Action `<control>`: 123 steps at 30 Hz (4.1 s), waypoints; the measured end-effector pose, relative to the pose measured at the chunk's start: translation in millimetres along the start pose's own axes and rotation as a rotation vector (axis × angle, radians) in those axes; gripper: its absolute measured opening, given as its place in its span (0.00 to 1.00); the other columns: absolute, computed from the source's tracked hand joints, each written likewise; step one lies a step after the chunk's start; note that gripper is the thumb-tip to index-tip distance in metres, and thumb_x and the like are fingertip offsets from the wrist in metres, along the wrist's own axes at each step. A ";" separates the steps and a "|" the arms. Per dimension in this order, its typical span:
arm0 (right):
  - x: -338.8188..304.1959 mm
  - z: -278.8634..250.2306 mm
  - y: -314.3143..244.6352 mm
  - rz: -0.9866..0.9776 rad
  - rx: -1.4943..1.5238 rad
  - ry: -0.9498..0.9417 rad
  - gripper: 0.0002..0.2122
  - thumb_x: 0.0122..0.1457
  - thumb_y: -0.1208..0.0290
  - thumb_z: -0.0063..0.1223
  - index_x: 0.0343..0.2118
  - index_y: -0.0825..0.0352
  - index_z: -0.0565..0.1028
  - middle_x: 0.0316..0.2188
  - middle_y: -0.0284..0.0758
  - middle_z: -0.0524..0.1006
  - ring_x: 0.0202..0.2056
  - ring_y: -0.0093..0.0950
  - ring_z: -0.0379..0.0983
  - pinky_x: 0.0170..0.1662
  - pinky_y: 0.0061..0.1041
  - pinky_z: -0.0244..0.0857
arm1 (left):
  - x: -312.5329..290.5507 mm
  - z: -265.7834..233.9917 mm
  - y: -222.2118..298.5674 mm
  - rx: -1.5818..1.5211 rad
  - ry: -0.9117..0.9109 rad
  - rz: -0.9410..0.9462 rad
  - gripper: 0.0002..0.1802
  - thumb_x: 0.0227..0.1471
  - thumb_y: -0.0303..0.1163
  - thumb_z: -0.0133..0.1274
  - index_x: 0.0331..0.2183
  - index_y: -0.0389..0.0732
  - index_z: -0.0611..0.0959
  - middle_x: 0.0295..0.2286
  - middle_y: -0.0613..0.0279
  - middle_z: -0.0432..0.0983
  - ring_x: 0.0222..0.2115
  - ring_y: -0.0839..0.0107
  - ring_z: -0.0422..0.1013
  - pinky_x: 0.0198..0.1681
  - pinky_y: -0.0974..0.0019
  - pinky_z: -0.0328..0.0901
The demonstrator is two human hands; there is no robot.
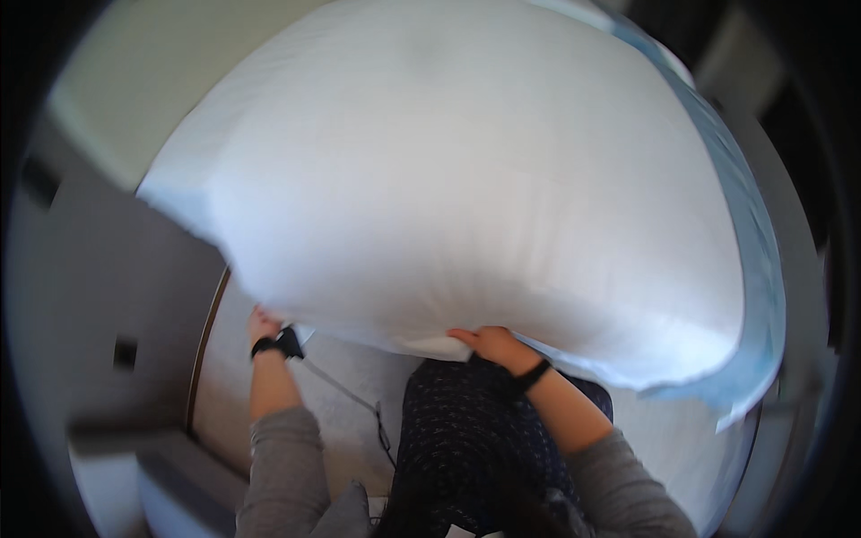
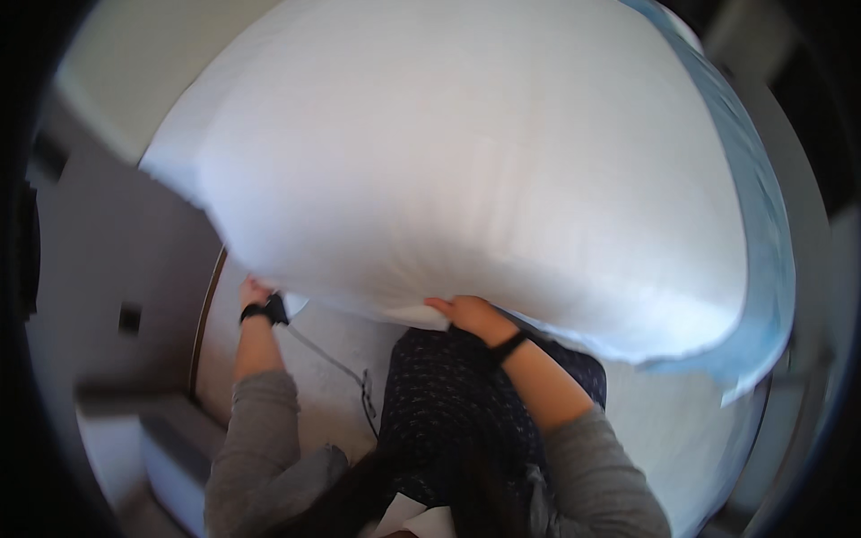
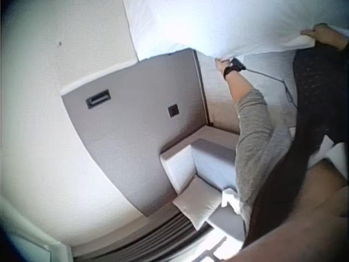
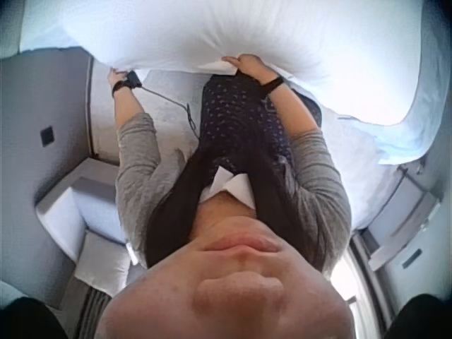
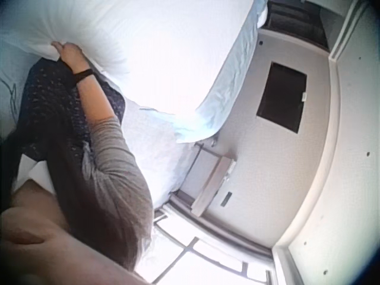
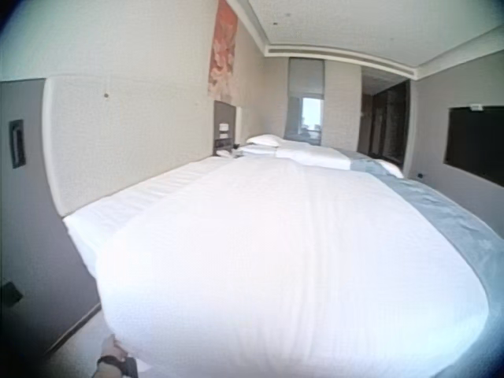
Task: The person spreads a white duvet over a mattress, then places a blue patterned runner across the center. They tuck the bedding under the mattress and arrange several white pillows at the head of the bed.
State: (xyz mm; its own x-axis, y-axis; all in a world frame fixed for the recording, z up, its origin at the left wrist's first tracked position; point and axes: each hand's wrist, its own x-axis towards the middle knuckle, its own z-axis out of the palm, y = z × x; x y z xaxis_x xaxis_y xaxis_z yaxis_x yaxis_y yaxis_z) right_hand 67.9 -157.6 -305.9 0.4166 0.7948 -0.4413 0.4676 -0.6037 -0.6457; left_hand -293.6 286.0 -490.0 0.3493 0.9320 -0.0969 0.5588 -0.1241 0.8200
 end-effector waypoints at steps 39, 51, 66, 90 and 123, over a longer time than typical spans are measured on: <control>-239.9 -134.7 99.0 -0.198 0.069 0.390 0.11 0.54 0.63 0.50 0.25 0.65 0.77 0.23 0.38 0.76 0.29 0.36 0.73 0.35 0.31 0.66 | -357.2 178.4 542.4 0.130 -0.962 1.429 0.08 0.44 0.22 0.47 0.31 0.35 0.77 0.31 0.53 0.76 0.32 0.52 0.72 0.37 0.56 0.66; -201.6 -152.8 205.9 -0.377 -0.904 1.223 0.22 0.53 0.60 0.44 0.54 0.42 0.64 0.58 0.21 0.59 0.59 0.21 0.52 0.60 0.27 0.42 | -361.4 331.9 508.7 0.815 -0.160 2.085 0.29 0.48 0.39 0.43 0.55 0.51 0.65 0.58 0.64 0.53 0.59 0.72 0.48 0.60 0.56 0.37; -244.6 -172.0 159.2 -0.238 -0.215 1.643 0.24 0.54 0.62 0.45 0.54 0.66 0.62 0.56 0.47 0.58 0.58 0.41 0.54 0.58 0.38 0.47 | -350.5 363.4 456.8 0.915 -0.820 1.917 0.20 0.40 0.31 0.51 0.40 0.40 0.76 0.54 0.57 0.58 0.56 0.66 0.52 0.59 0.62 0.46; -92.8 -90.4 245.8 0.671 1.053 1.947 0.26 0.63 0.63 0.28 0.59 0.74 0.44 0.57 0.55 0.52 0.58 0.50 0.49 0.58 0.38 0.44 | -423.1 328.2 620.9 0.704 -0.336 1.566 0.58 0.29 0.49 0.64 0.58 0.39 0.54 0.57 0.45 0.47 0.58 0.48 0.45 0.58 0.47 0.42; -646.7 -256.1 493.1 0.911 1.720 1.039 0.20 0.55 0.59 0.48 0.47 0.66 0.66 0.41 0.36 0.74 0.40 0.26 0.69 0.44 0.26 0.61 | -716.3 533.4 754.5 0.710 -1.452 0.374 0.20 0.50 0.42 0.50 0.38 0.34 0.79 0.35 0.50 0.75 0.38 0.63 0.71 0.39 0.66 0.65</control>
State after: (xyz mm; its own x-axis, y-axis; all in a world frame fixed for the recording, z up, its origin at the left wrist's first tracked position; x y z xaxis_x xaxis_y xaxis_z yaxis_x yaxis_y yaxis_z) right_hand 228.7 -985.3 -179.2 0.4803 -0.2473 -0.8415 -0.7380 0.4045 -0.5401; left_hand 279.0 -656.9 -102.8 0.6716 -0.2064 -0.7116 0.3546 -0.7537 0.5533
